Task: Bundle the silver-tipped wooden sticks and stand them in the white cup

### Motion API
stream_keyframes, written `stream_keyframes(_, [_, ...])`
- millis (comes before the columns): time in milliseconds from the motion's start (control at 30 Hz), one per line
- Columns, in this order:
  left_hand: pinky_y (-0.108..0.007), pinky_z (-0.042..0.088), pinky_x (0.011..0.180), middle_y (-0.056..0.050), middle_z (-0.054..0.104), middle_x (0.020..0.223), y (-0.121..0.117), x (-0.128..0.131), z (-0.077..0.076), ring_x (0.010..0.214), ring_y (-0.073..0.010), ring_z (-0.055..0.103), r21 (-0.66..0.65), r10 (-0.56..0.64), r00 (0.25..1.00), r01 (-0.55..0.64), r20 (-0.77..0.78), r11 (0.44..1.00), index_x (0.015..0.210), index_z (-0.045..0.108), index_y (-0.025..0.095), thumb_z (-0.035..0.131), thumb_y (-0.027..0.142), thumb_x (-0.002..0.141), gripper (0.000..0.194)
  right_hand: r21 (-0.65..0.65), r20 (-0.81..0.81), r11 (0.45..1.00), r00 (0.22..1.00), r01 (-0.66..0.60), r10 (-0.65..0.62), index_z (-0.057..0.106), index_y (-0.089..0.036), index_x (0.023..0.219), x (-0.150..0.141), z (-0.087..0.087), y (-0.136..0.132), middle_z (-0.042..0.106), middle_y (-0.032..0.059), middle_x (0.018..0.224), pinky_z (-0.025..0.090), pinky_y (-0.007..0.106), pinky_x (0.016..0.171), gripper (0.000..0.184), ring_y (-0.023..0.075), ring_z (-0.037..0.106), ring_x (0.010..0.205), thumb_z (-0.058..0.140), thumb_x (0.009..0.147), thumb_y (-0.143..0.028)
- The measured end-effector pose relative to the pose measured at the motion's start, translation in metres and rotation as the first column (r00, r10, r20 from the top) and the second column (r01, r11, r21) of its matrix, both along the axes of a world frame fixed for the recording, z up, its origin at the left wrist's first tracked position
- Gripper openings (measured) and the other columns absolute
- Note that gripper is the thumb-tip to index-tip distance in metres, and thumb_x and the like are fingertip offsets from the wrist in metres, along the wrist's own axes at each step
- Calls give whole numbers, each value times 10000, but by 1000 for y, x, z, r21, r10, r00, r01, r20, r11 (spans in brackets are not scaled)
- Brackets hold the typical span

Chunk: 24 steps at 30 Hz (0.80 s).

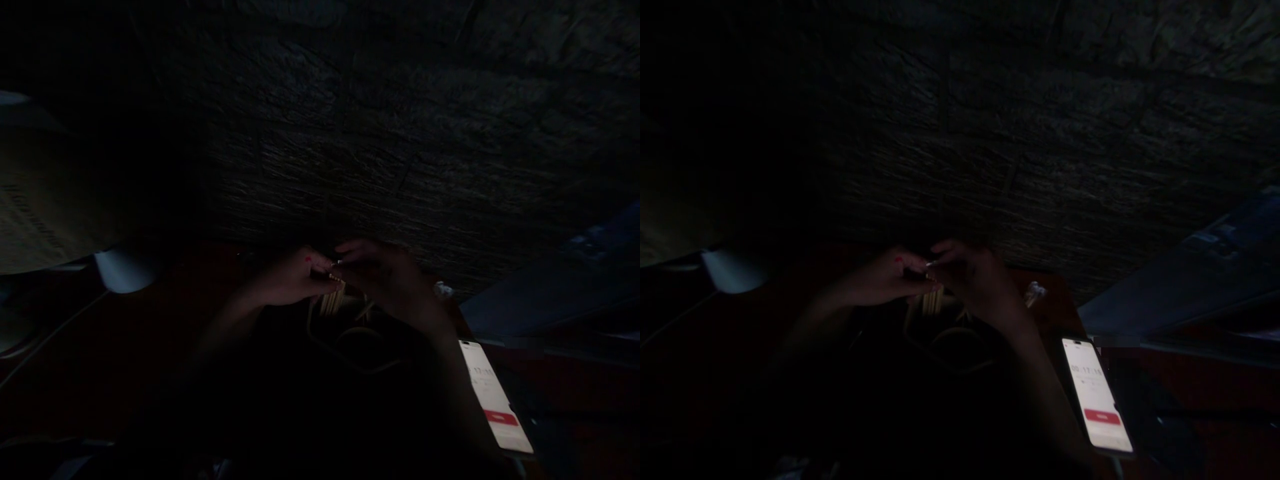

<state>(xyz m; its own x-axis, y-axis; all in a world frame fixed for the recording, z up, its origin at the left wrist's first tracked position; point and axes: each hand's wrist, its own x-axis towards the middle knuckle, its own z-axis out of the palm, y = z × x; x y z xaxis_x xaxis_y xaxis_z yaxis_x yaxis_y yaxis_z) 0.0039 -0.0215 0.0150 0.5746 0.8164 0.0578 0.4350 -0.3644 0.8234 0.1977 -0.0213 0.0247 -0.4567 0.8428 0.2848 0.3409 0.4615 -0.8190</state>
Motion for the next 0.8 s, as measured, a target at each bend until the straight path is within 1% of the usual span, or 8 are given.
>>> stream_keyframes(200, [-186, 362, 481, 36, 547, 527, 0, 1, 3, 477, -78, 480, -8, 11, 1000, -11, 23, 1000, 877, 698, 116, 562, 262, 851, 202, 107, -2, 994, 999, 35, -35, 695, -216, 942, -7, 0, -2, 742, 10, 914, 540, 267, 750, 113, 155, 697, 845, 629, 851, -224])
stream_keyframes(333, [-190, 364, 479, 29, 544, 535, -2, 0, 5, 478, -79, 484, -50, 8, 1000, -7, 15, 999, 769, 668, 114, 568, 263, 840, 194, 240, -56, 952, 982, 188, -180, 700, -210, 980, -1, 5, -3, 738, 24, 983, 529, 280, 823, 151, 161, 688, 916, 591, 883, -250])
stream_keyframes(400, [-190, 367, 476, 26, 552, 551, -3, 0, 5, 476, -77, 484, -81, 7, 1000, -6, 18, 997, 761, 663, 116, 574, 270, 835, 193, 248, -28, 941, 973, 230, -231, 698, -201, 1023, 7, 9, -5, 732, 40, 1038, 525, 290, 852, 185, 174, 682, 962, 594, 884, -266])
stream_keyframes(467, [-187, 368, 477, 28, 554, 557, -3, 0, 6, 475, -73, 479, -91, 13, 1000, -11, 25, 996, 793, 673, 116, 575, 260, 832, 178, 188, 93, 966, 976, 178, -198, 700, -200, 1046, 16, 14, -8, 735, 45, 1044, 538, 296, 811, 222, 191, 692, 938, 643, 849, -285])
stream_keyframes(567, [-185, 377, 490, 19, 590, 594, -2, 1, 6, 489, -71, 488, -90, 19, 999, -16, 37, 996, 848, 687, 114, 577, 246, 828, 173, 71, 286, 996, 955, 59, -77, 725, -220, 999, 24, 19, -12, 753, 21, 975, 544, 286, 741, 182, 190, 706, 865, 646, 835, -234])
stream_keyframes(667, [-193, 397, 521, -1, 639, 647, -1, 0, 4, 533, -83, 526, -64, 13, 999, -11, 29, 998, 854, 699, 116, 581, 260, 829, 188, 69, 329, 997, 943, 16, -38, 734, -235, 968, 29, 23, -14, 761, 1, 911, 539, 270, 697, 189, 172, 710, 804, 590, 857, -181])
stream_keyframes(733, [-205, 411, 548, -15, 666, 682, 0, -1, 2, 575, -99, 557, -38, 7, 1000, -6, 19, 999, 865, 710, 119, 584, 285, 836, 211, 160, 322, 984, 938, 81, -129, 734, -237, 970, 35, 24, -14, 759, 8, 934, 539, 279, 696, 192, 182, 709, 812, 594, 850, -184])
stream_keyframes(800, [-223, 436, 595, -35, 701, 755, 1, -2, 0, 643, -122, 598, -12, 18, 1000, -18, 14, 1000, 906, 720, 123, 595, 317, 836, 242, 278, 315, 941, 907, 193, -279, 735, -235, 976, 45, 25, -15, 754, 30, 980, 540, 303, 704, 198, 209, 706, 844, 599, 841, -187])
